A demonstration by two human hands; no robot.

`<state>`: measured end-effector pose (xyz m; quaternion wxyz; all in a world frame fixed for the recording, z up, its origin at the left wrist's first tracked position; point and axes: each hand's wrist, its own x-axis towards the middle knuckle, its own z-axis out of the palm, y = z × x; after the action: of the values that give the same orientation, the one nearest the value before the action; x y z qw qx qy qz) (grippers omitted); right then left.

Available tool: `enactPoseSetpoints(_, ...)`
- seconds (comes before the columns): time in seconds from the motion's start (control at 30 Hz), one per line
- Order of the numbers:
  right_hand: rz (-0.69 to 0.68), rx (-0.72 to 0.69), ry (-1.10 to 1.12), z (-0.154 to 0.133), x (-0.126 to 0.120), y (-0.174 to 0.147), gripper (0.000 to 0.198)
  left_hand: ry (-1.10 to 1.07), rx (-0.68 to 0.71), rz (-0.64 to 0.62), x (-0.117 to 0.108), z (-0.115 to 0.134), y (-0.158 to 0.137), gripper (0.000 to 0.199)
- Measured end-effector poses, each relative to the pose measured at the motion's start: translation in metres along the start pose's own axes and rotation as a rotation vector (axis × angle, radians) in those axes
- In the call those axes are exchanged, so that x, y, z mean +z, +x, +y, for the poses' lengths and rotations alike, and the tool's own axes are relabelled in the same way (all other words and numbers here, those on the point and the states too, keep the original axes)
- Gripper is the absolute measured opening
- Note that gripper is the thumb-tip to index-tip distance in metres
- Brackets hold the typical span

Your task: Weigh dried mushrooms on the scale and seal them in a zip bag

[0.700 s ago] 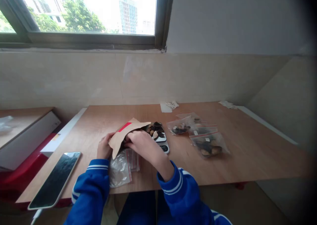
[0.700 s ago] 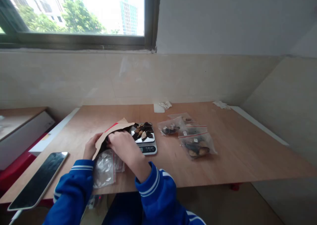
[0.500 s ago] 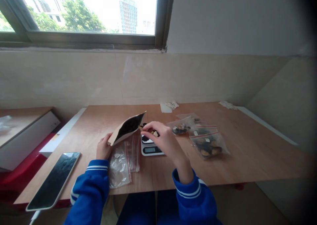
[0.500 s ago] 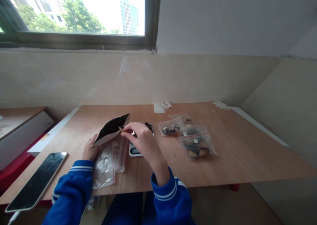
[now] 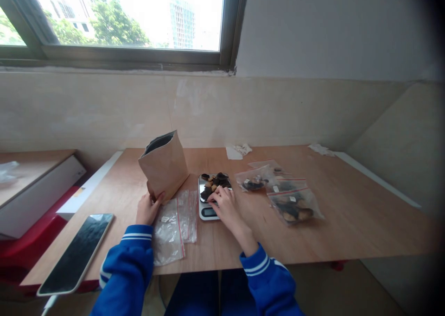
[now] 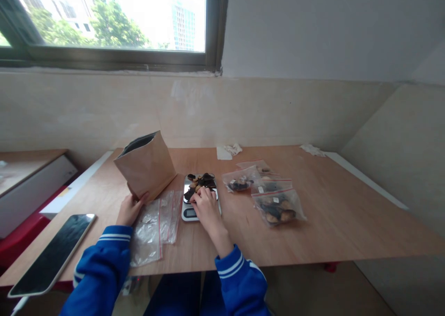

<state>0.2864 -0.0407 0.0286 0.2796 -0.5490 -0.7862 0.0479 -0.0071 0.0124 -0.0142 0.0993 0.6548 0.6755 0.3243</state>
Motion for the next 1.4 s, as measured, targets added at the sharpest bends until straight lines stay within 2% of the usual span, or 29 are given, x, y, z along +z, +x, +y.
enactPoseSetpoints(0.23,0.038,0.008,-0.043,0.004,0.01,-0.003,0.019,0.014,-0.01,-0.019,0.001,-0.002,0.001,0.051)
enactPoseSetpoints(0.5,0.043,0.019,0.028,0.006,0.0,-0.006,0.027,0.019,-0.019,-0.023,0.0,0.001,0.0,0.054)
enactPoseSetpoints(0.8,0.136,0.09,0.199,0.015,-0.013,-0.011,0.029,0.002,-0.015,-0.016,-0.001,0.001,0.0,0.052)
enactPoseSetpoints(0.9,0.187,0.04,0.331,0.011,-0.026,-0.005,0.028,-0.011,-0.016,-0.002,0.0,0.001,-0.001,0.05)
enactPoseSetpoints(1.03,0.235,-0.061,0.471,-0.011,-0.057,0.007,0.027,-0.065,0.028,0.012,0.003,-0.005,-0.001,0.048)
enactPoseSetpoints(1.2,0.183,-0.244,0.516,-0.047,-0.091,0.021,0.027,-0.127,0.139,0.035,0.006,-0.01,-0.001,0.041)
enactPoseSetpoints(1.3,0.139,-0.334,0.492,-0.062,-0.094,0.025,0.03,-0.148,0.162,0.028,0.005,-0.007,-0.002,0.043)
enactPoseSetpoints(1.4,0.141,-0.354,0.483,-0.066,-0.088,0.026,0.031,-0.156,0.144,0.006,0.003,-0.003,-0.003,0.045)
